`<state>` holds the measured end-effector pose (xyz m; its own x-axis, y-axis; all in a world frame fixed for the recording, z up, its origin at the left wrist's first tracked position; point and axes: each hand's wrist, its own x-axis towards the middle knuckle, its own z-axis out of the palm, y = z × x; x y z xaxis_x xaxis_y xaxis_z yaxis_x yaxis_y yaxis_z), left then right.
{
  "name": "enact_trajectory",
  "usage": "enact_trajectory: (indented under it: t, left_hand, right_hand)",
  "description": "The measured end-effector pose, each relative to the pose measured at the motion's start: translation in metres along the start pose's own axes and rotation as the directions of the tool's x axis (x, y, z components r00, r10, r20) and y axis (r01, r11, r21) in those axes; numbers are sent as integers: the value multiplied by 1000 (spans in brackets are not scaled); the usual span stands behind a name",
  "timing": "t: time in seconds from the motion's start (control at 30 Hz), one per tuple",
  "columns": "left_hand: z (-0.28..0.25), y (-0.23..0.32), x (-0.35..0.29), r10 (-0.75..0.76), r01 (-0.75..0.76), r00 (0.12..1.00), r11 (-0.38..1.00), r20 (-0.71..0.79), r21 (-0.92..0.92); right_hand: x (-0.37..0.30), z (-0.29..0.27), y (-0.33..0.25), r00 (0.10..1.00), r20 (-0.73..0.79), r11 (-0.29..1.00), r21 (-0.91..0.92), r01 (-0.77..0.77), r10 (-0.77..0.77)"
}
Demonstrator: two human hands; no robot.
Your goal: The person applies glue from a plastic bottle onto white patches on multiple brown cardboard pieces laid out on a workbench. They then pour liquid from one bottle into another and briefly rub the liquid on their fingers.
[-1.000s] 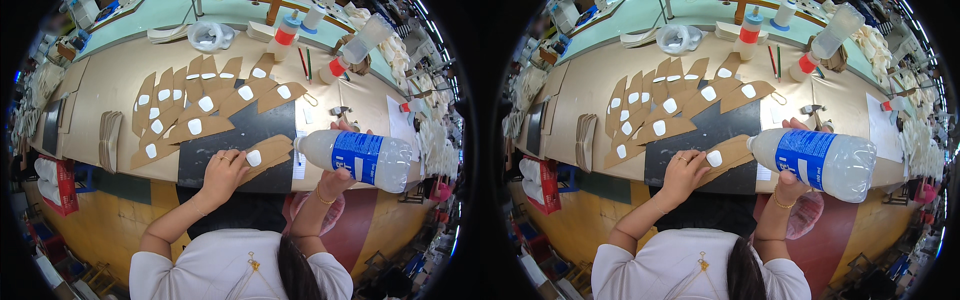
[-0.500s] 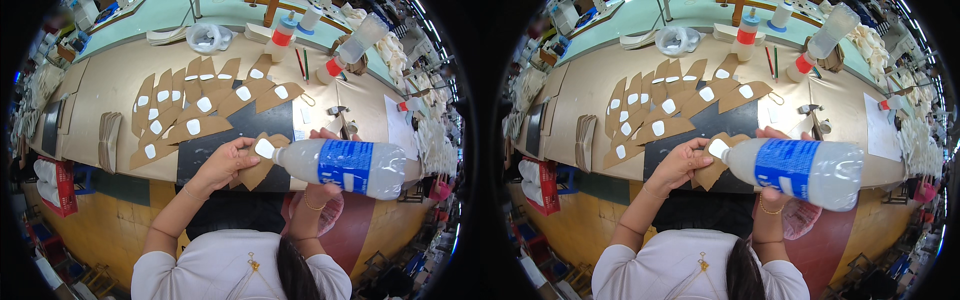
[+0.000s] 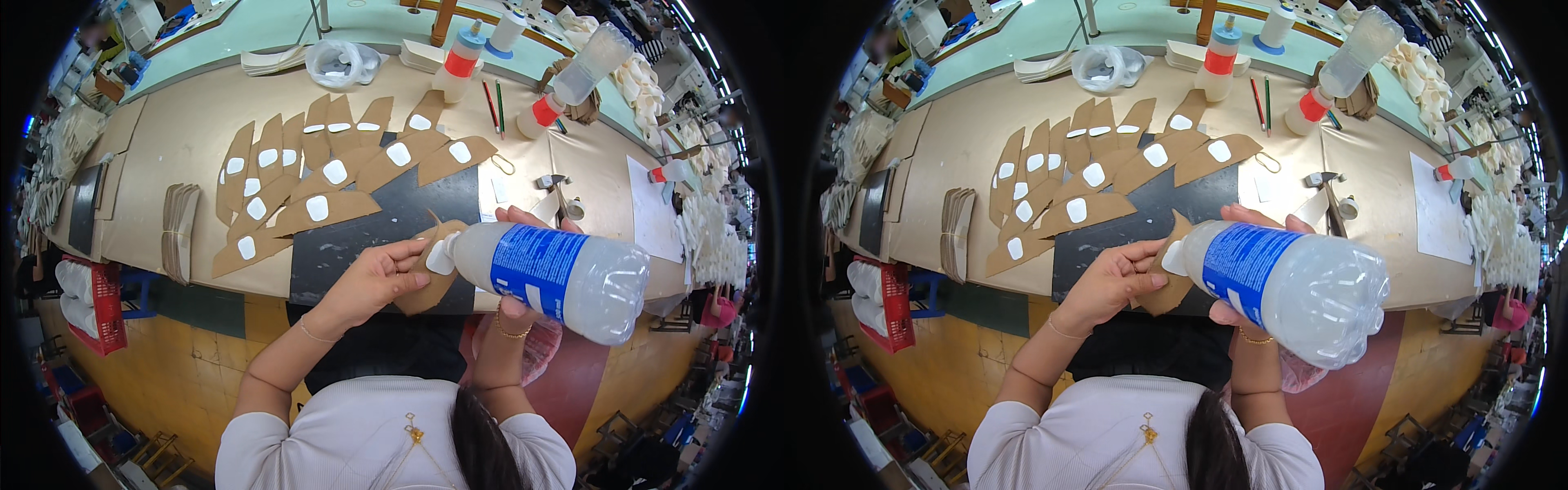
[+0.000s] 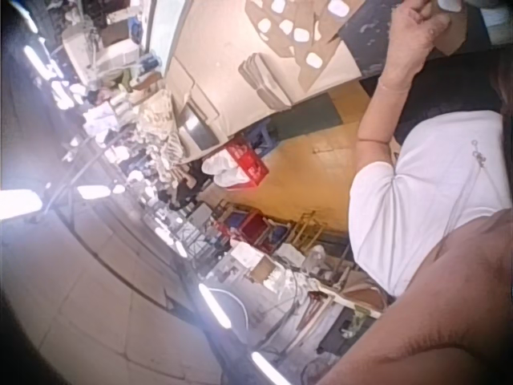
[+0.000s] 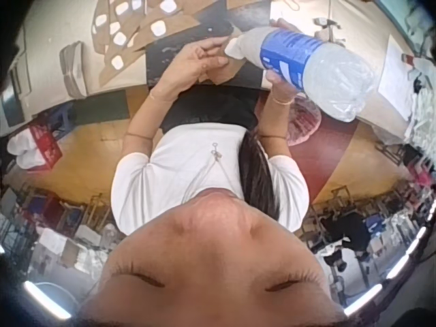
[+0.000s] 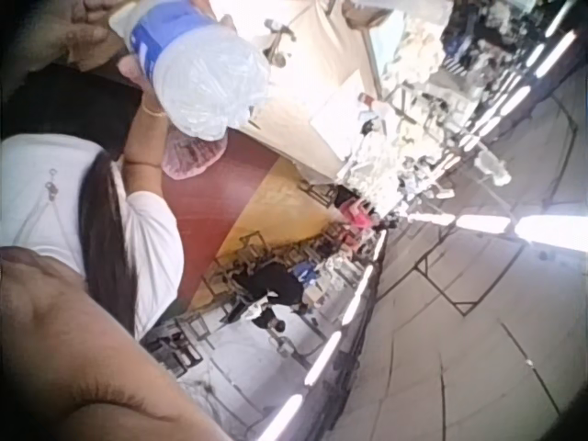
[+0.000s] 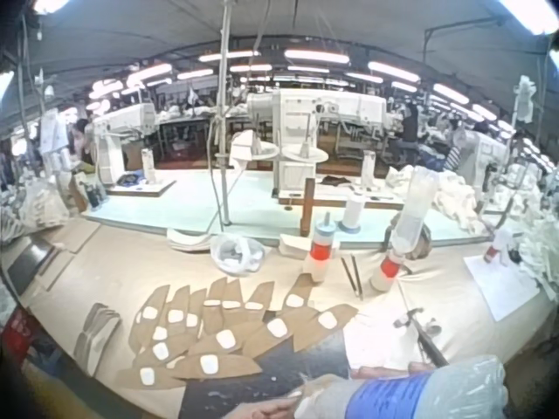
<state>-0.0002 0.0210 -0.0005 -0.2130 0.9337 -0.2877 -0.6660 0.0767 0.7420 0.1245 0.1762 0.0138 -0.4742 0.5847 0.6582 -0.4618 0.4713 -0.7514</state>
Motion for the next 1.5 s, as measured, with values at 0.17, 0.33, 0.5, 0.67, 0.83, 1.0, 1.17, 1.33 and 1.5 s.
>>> enact_trajectory:
  t: [0.17, 0.33, 0.5, 0.67, 0.83, 1.0, 1.17, 1.33, 1.5]
  left_hand:
    - [0, -3, 1, 18, -17, 1000, 997, 12, -70]
    - [3, 0, 0, 49, -50, 998, 998, -30, -38]
    - [7, -1, 1, 55, -55, 998, 998, -22, -35]
    - [4, -3, 2, 54, -56, 998, 997, -42, -53]
    - [9, 2, 3, 52, -57, 997, 992, -53, -111]
    - [3, 2, 3, 5, -11, 996, 997, -88, -78]
    - [7, 9, 10, 51, -45, 998, 978, 25, -205]
    - [3, 28, 59, 93, -79, 986, 991, 137, -104]
    - [-58, 26, 119, 245, -151, 969, 650, -18, 745]
  right_hand:
    - [4, 16, -7, 955, -287, 997, 41, -70, 79]
    - [-5, 7, -3, 999, -44, 998, 49, -26, 28]
    - [-4, 15, -1, 970, -188, 984, 124, -130, 152]
    - [-2, 14, 2, 992, -75, 993, 61, -99, 104]
    - [-2, 18, 1, 995, -13, 986, 131, -99, 101]
    - [-5, 8, 9, 999, -5, 996, 82, -32, 32]
    - [0, -3, 27, 975, -217, 996, -56, -71, 57]
    - [7, -37, 22, 899, -438, 993, -102, -56, 6]
    - [10, -50, 5, 865, -501, 985, -165, -53, -37]
